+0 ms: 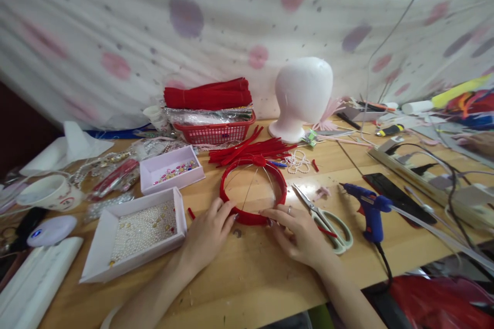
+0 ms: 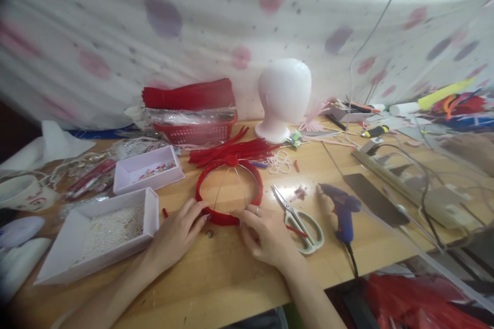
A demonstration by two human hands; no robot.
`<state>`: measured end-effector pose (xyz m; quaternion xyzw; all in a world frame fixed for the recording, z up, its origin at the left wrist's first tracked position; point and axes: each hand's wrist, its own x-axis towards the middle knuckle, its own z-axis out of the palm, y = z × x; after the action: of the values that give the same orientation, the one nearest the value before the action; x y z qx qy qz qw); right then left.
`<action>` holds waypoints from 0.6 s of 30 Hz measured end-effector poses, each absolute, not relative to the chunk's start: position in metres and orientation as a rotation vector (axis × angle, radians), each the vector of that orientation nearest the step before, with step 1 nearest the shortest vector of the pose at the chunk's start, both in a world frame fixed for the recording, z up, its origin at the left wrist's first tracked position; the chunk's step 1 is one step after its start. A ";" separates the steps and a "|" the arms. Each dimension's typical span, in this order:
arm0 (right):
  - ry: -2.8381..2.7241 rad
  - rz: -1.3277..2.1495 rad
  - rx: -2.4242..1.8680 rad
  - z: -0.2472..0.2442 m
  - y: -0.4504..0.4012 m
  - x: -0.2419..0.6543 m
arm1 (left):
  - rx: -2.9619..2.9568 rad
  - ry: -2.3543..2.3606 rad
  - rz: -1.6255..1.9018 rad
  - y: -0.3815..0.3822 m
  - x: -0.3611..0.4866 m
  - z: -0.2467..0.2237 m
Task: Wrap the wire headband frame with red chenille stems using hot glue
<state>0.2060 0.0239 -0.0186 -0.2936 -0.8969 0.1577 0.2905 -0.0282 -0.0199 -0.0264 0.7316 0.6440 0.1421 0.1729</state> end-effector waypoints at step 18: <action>-2.376 0.363 -0.858 -0.017 0.024 0.205 | 2.404 1.594 1.301 -0.033 -0.036 -0.024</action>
<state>0.2052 0.0236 -0.0169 -0.3216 -0.8909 0.1359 0.2904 -0.0356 -0.0331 -0.0239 0.7597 0.5038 0.4110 -0.0114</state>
